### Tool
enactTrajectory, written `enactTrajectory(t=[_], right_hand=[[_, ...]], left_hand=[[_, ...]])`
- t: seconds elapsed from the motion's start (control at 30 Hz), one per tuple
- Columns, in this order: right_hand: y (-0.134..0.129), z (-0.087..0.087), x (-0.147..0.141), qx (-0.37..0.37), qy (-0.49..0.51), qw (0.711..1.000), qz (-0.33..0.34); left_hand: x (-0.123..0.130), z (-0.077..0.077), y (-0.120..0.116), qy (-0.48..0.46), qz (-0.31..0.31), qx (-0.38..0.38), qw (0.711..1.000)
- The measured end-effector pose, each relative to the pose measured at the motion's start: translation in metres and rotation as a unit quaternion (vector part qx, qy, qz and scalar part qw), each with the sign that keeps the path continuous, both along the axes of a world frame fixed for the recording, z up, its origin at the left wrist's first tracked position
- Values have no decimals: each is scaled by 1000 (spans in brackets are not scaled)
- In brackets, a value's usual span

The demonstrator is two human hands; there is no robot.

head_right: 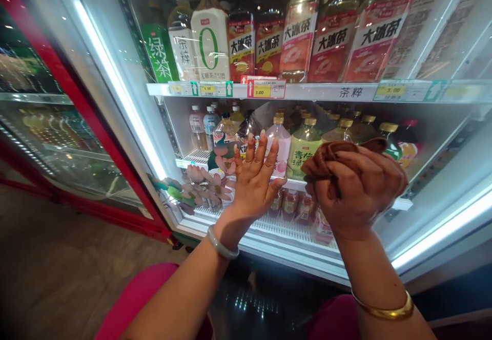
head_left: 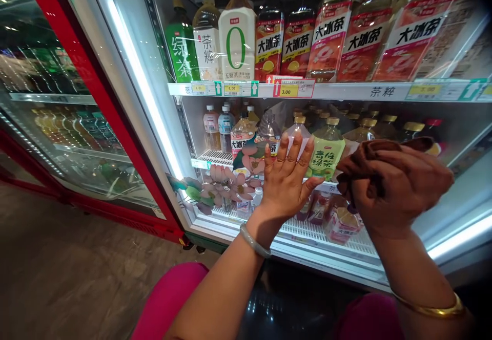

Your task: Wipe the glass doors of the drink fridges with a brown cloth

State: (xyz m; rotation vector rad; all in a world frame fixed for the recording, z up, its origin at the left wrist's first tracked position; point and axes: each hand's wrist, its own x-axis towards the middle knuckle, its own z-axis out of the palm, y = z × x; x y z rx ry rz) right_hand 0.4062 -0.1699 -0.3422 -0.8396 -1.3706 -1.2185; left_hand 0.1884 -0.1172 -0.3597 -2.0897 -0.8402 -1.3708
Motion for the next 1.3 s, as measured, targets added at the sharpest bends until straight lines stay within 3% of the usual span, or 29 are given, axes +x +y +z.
enactTrajectory(t=[0.13,0.23,0.4,0.5,0.6,0.7,0.8,0.97,1.07,1.2,1.3], right_hand=[[10,12,-26,12,78,997,2],[16,14,-49,13,73,997,-4],[19,-6,-75,-17,-9,999,32],[11,-22,-72,-47,-35,997,40],[-1,-29,-47,-90,-93,991,31],[-8,-24,-16,-75,-112,991,16],[-6,-13,0,-28,-58,998,-6],[4,7,-26,-3,70,998,-1],[10,10,-53,-14,68,998,1],[13,-8,-76,-41,3,999,22],[9,-31,-71,-57,-32,997,26]], left_hand=[[-6,0,-1,17,-2,-8,1000],[-11,1,-1,28,-13,-4,1000],[-9,1,0,14,-11,-4,1000],[-5,-1,1,2,-10,4,1000],[-2,-1,1,-5,-4,10,1000],[2,-2,2,-26,13,20,999],[7,-4,5,-42,37,26,998],[12,-9,11,-61,36,34,997],[13,-10,12,-63,31,39,997],[12,-10,15,-72,19,48,996],[12,-12,16,-71,23,44,996]])
